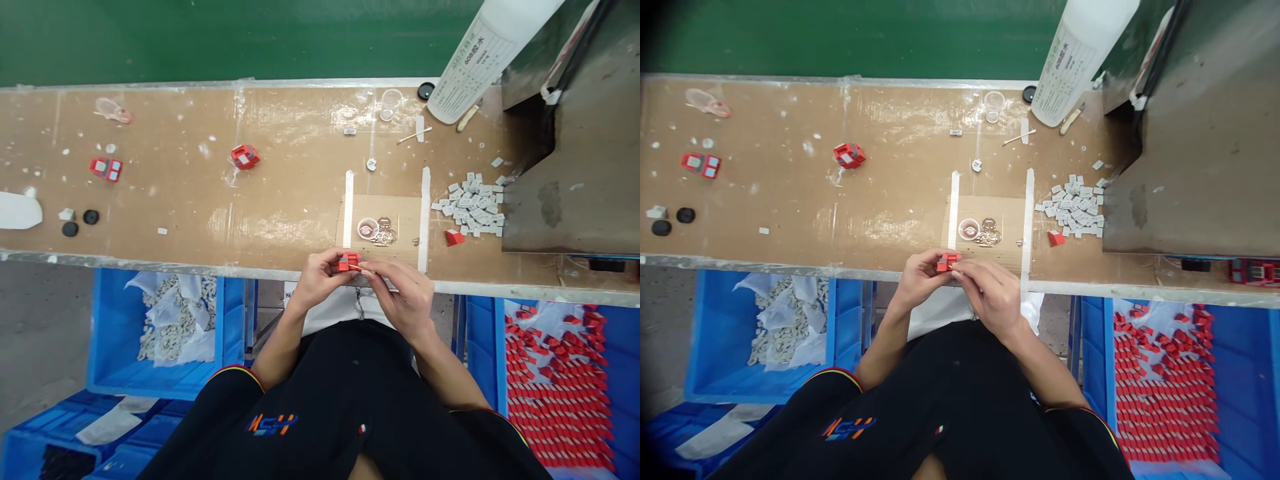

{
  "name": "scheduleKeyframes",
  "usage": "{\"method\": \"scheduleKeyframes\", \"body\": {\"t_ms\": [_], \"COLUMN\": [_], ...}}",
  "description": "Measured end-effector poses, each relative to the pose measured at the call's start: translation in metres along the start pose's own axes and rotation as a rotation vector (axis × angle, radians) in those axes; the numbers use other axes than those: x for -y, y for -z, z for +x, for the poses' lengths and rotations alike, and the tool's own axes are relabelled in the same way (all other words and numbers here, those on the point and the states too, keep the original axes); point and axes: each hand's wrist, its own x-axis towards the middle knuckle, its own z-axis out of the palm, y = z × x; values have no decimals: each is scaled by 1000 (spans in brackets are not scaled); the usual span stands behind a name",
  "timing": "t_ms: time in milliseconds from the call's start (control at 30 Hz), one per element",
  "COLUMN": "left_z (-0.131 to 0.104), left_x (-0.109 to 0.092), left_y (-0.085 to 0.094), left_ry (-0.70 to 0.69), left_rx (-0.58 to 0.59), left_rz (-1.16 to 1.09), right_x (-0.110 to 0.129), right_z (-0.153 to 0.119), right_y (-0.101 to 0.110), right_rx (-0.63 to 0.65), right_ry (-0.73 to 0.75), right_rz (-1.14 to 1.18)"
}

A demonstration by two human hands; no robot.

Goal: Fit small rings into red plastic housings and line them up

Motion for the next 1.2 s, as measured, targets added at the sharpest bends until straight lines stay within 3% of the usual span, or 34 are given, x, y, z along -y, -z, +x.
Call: {"method": "scheduleKeyframes", "body": {"t_ms": [167,400,600,933,1067,1200], "left_z": [0,0,1,0,5,-4], "left_x": [1,3,2,1,-6,-15], "left_y": [0,1,2,-1,2,0], "left_ry": [-17,-37,-56,-28,-12,60], "left_rx": [-26,-7,1,-30,-54,-103], "left_rz": [18,37,30,49,110,266], "right_x": [-18,-57,-57,-59,-64,-54], "right_z": [15,30,23,19,18,13], "right_y": [6,-16,-18,-17,-22,-28], "right_rx": [-142,-107,-72,-148,-200,-188], "right_ry": [-27,-37,-8,-55,-154,-120], "right_rz": [-63,-126,-97,-93,-49,-94]}}
